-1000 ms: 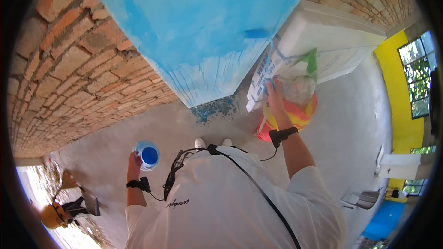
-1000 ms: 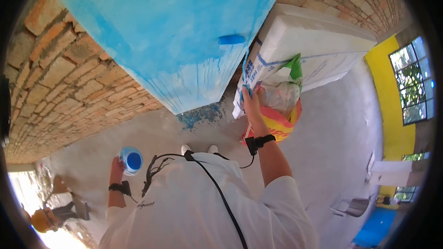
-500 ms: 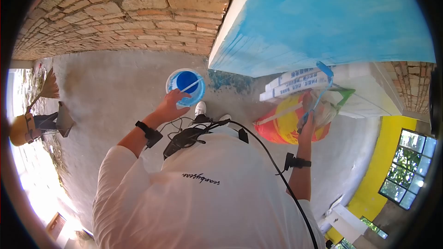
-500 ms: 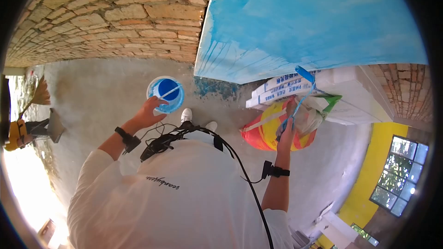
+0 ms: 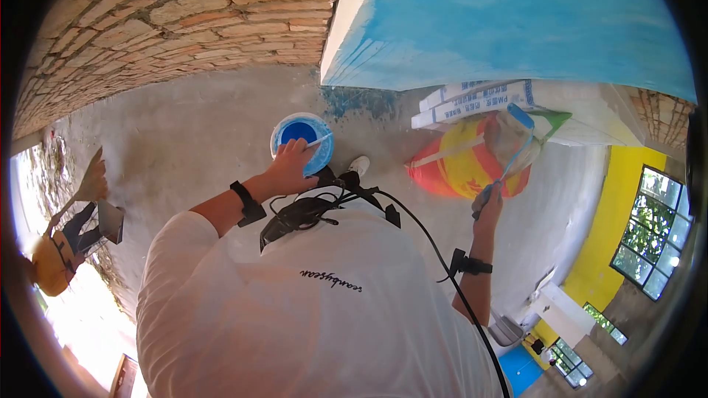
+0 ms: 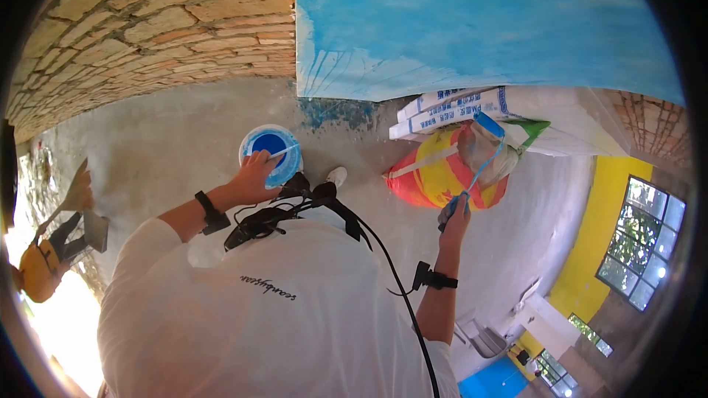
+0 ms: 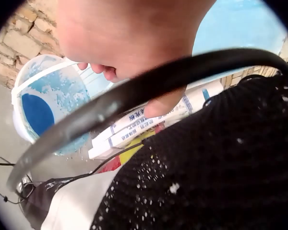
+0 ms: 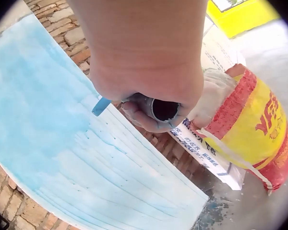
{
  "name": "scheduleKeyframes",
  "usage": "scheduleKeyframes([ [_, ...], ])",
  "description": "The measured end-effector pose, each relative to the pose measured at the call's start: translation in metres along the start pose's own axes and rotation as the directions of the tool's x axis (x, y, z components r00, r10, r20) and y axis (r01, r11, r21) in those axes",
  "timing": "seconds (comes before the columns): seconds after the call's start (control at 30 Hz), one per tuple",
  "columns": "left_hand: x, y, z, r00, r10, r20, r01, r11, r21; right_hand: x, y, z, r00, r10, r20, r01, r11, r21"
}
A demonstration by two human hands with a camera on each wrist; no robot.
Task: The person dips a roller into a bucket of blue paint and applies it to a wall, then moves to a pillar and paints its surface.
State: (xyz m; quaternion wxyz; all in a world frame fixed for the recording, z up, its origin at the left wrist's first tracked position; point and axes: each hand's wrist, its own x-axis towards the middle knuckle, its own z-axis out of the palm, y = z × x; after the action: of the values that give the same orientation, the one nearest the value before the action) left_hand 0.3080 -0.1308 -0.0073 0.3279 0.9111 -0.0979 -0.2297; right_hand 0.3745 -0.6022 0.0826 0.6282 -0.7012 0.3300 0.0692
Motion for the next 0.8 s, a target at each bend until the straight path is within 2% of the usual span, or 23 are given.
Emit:
scheduleKeyframes([
  [0.1, -0.005, 0.012, -0.008, 0.999, -0.008, 0.041, 0.007, 1.000, 0.004, 0.002, 0.006, -0.002, 0.999, 0.033, -0.016, -0.033, 0.999, 0.006],
  [0.37, -0.004, 0.021, -0.018, 0.999, -0.034, -0.027, 0.036, 0.996, 0.082, 0.011, 0.000, 0.014, 0.995, 0.052, -0.082, -0.049, 0.998, 0.040],
  [0.43, -0.005, 0.022, -0.019, 0.996, -0.075, -0.043, 0.079, 0.991, 0.108, 0.014, -0.004, 0.018, 1.000, 0.027, -0.016, -0.026, 0.996, 0.081],
  [0.7, -0.008, 0.013, -0.010, 0.991, -0.101, -0.087, 0.113, 0.984, 0.138, 0.021, -0.014, 0.034, 0.999, -0.010, -0.032, 0.012, 0.998, 0.067],
  [0.8, -0.012, 0.013, -0.010, 0.990, -0.108, -0.095, 0.121, 0.983, 0.141, 0.019, -0.020, 0.035, 0.999, 0.023, 0.023, -0.025, 0.997, 0.079],
])
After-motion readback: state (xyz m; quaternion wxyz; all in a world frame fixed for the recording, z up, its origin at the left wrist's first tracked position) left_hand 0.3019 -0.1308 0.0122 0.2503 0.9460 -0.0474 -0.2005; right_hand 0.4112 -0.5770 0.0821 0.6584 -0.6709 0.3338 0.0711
